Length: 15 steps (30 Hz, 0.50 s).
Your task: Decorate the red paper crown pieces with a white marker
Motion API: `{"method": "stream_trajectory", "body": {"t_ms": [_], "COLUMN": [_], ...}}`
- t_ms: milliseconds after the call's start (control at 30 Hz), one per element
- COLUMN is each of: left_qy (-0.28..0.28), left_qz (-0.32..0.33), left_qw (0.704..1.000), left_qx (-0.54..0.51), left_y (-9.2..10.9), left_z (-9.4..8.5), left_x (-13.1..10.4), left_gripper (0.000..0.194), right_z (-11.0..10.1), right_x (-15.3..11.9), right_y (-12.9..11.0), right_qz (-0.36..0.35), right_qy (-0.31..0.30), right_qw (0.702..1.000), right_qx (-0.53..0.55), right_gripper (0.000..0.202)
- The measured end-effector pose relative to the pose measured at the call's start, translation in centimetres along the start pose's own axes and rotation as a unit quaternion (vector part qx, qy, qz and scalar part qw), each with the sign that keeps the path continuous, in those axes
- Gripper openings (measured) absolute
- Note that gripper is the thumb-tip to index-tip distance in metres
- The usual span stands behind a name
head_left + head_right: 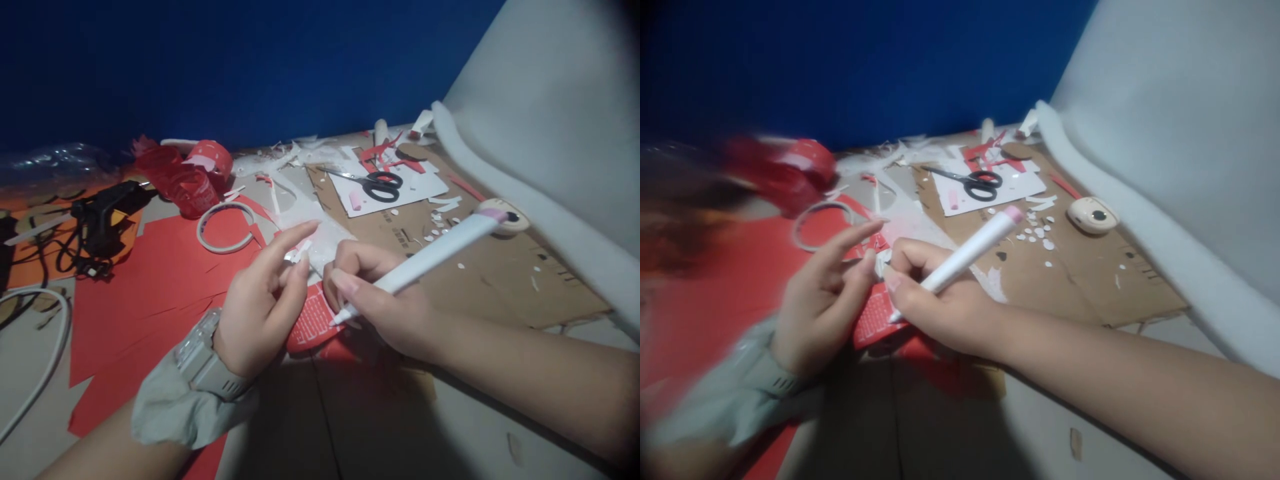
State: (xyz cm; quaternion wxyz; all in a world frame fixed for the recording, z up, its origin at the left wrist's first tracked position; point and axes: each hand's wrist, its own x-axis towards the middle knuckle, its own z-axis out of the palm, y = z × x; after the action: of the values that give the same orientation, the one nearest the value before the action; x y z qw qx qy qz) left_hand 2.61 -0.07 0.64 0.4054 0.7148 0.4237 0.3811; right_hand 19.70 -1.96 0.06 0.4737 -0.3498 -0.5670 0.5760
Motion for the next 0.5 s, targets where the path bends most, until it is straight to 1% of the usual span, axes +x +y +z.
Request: {"method": "stream_trajectory", "body": {"t_ms": [200, 367, 433, 500], "left_qy": [0.000, 0.003, 0.002, 0.006], "left_qz": [-0.005, -0.009, -0.011, -0.006], "left_qw": [1.000, 1.000, 1.000, 1.000], "left_qx": [0.005, 0.006, -0.002, -0.012], "left_y": [0.00, -0.08, -0.18, -0.29], "left_z": [0.04, 0.11, 0.14, 0.17], "left_x": [-0.05, -0.10, -0.12, -0.14], "left_gripper": [0.037, 0.036, 0.036, 0.037], "right_z": [-0.01, 0.08, 0.13, 0.17], "right_x": [0.03, -0.06, 0.00, 0.13], "right_y": [-0.06, -0.08, -0.16, -0.20], "right_qz": [-0.006, 0.003, 0.003, -0.014], "right_qy": [-0.006, -0.006, 0.007, 0.033], "right_qw": [1.000, 0.999, 0.997, 0.996], "right_qx": [-0.010, 0.049, 0.074, 0.078], "right_gripper": [0.033, 0.031, 0.030, 0.031]}}
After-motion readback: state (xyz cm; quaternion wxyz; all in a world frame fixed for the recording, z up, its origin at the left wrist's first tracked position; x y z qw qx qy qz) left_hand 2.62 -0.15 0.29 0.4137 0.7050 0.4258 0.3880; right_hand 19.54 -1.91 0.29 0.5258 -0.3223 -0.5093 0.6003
